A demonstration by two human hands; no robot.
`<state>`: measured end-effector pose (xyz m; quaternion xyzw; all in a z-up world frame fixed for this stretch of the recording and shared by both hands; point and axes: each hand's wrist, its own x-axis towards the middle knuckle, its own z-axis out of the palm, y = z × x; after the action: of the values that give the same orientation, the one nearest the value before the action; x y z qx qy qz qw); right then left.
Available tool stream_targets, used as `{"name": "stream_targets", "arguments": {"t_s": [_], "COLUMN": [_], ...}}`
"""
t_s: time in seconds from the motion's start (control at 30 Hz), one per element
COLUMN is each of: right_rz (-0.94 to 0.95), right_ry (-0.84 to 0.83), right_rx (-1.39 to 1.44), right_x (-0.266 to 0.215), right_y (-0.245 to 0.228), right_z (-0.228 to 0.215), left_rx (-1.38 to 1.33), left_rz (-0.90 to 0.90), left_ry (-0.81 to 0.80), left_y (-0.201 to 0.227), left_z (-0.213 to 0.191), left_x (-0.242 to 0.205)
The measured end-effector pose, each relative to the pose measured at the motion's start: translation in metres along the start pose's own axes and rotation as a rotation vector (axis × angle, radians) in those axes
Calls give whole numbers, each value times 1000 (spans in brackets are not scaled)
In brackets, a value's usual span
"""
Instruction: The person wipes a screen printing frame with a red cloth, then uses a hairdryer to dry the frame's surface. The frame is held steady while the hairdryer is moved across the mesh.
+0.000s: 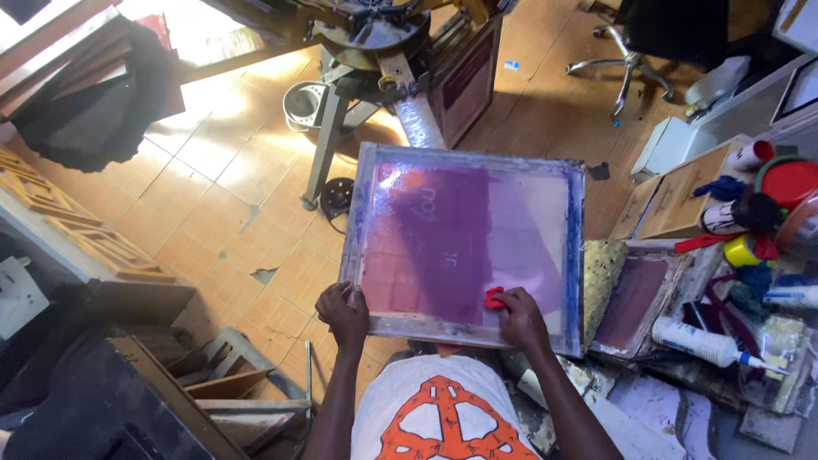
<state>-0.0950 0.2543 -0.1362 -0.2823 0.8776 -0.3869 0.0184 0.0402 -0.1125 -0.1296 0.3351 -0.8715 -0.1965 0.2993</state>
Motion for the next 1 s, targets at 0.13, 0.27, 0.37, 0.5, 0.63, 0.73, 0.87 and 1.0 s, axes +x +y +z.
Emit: {"name": "stream_targets", "arguments": {"t_s": [0.13,0.27,0.37,0.5,0.63,0.73,0.87,1.0], "right_rz": [642,109,219,433,467,512,770,686], "right_ry": [245,44,-40,-71,-121,-182,-29,3], "right_rx": [67,-75,242,-242,-235,-145,-161,-41], "right_x": [8,2,-14,-5,26,44,76,85], "right_y": [26,75,126,111,37,47,42,64], "right_z": [-3,33,39,25,8,13,-2,28], "left_rx": [25,22,61,66,4,-107,-330,-283], "left_rz": [-75,8,-37,-132,-151,-156,-184,-189], "left_ry": [-41,-64,-53,-29,-5,1,-59,-81], "left_y": [3,-9,-18,-10,13,26,30,28], "left_z": [-4,-6,-2,-5,-13,-19,-19,-8], "left_x": [0,2,5,16,37,54,67,80]}}
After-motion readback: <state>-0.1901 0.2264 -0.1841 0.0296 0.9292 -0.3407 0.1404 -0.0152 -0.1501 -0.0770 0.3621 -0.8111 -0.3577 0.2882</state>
